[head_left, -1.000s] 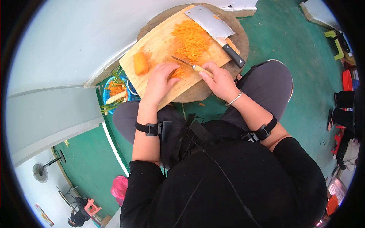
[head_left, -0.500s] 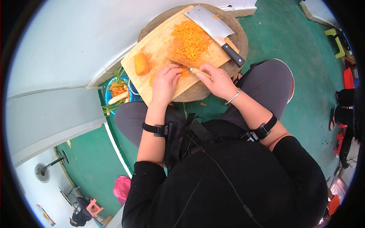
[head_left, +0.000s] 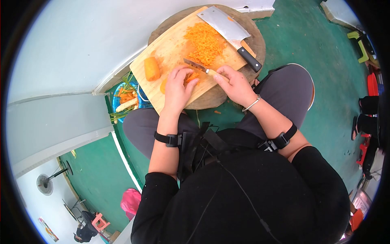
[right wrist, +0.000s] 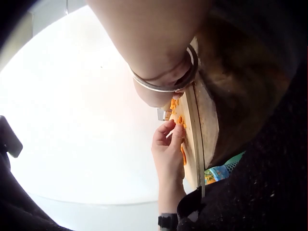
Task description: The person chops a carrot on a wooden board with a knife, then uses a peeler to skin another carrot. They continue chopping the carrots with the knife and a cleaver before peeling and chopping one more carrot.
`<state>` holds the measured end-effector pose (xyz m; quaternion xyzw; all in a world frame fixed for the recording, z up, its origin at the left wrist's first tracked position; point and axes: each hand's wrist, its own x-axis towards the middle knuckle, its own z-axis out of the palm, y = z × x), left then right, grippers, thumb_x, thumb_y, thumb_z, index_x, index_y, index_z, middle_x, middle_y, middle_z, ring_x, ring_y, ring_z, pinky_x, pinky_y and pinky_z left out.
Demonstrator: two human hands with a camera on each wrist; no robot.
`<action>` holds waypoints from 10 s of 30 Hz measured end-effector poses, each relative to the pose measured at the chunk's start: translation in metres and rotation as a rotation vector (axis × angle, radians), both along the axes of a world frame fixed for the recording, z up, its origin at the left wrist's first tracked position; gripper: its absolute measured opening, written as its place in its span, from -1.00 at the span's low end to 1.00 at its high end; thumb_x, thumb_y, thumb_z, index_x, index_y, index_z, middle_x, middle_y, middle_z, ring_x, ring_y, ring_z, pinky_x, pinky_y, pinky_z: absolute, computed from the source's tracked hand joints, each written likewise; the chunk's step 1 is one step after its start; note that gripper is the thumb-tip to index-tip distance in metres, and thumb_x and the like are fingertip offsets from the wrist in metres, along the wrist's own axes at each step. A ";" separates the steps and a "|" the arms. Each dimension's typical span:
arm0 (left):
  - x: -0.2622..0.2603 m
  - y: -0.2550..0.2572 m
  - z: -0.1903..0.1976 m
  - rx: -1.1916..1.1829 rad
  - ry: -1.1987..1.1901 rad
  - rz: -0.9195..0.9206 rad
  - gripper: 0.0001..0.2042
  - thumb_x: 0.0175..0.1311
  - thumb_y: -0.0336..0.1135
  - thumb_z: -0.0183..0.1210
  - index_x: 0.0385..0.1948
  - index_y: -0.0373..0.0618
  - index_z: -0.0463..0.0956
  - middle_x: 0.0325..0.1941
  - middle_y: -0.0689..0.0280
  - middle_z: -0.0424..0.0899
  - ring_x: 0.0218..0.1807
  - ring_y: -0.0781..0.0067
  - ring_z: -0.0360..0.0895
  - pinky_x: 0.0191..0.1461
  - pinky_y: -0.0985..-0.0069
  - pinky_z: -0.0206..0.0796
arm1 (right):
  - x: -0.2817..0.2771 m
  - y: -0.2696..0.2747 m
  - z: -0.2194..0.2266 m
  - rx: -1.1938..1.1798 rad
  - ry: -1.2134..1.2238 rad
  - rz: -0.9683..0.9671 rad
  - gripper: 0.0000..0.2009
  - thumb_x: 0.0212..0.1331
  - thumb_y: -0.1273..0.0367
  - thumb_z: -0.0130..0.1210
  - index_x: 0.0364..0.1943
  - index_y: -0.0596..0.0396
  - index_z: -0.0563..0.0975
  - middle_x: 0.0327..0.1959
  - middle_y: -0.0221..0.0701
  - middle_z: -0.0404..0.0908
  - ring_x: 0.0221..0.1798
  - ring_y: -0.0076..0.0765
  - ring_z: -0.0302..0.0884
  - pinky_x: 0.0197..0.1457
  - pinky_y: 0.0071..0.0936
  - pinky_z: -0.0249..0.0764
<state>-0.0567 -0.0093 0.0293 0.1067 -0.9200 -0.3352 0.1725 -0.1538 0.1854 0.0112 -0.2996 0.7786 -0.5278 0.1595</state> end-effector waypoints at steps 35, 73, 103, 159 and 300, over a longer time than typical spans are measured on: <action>-0.005 0.010 -0.032 0.055 0.206 0.228 -0.89 0.08 -0.42 0.38 -0.41 -0.16 0.64 -0.34 0.21 0.69 -0.29 0.16 0.63 -0.23 0.33 0.46 | 0.010 -0.003 -0.002 0.203 0.302 0.020 -0.71 0.34 0.17 0.09 0.04 -0.07 0.48 -0.36 -0.12 0.68 -0.27 0.13 0.66 -0.23 -0.03 0.54; -0.009 0.004 -0.026 -0.052 0.150 0.211 -0.91 0.11 -0.44 0.39 -0.41 -0.21 0.68 -0.38 0.20 0.69 -0.42 0.32 0.65 -0.32 0.48 0.49 | 0.014 0.006 -0.006 0.182 0.466 0.079 -0.64 0.32 0.26 0.10 0.19 -0.26 0.55 -0.43 -0.24 0.67 -0.39 -0.05 0.65 -0.34 -0.16 0.55; -0.010 0.004 -0.024 -0.098 0.116 0.254 -0.88 0.05 -0.39 0.43 -0.46 -0.18 0.69 -0.47 0.20 0.69 -0.48 0.34 0.63 -0.35 0.47 0.46 | 0.018 0.004 -0.002 0.150 0.506 0.051 -0.62 0.30 0.32 0.14 0.21 -0.21 0.54 -0.41 -0.26 0.67 -0.38 -0.12 0.66 -0.31 -0.24 0.55; -0.005 0.005 -0.014 -0.056 0.068 0.262 -0.93 0.06 -0.42 0.37 -0.47 -0.16 0.68 -0.37 0.17 0.72 -0.31 0.14 0.66 -0.22 0.32 0.49 | 0.019 0.004 0.002 0.215 0.537 0.088 -0.59 0.30 0.28 0.15 0.25 -0.23 0.53 -0.47 -0.30 0.64 -0.44 -0.20 0.63 -0.34 -0.28 0.54; 0.005 -0.001 -0.021 -0.143 0.063 0.247 -0.94 0.12 -0.47 0.34 -0.44 -0.23 0.67 -0.43 0.16 0.68 -0.44 0.24 0.64 -0.30 0.39 0.47 | 0.024 -0.001 -0.008 0.148 0.513 0.098 -0.62 0.31 0.27 0.14 0.22 -0.20 0.54 -0.40 -0.30 0.70 -0.41 -0.17 0.66 -0.35 -0.26 0.57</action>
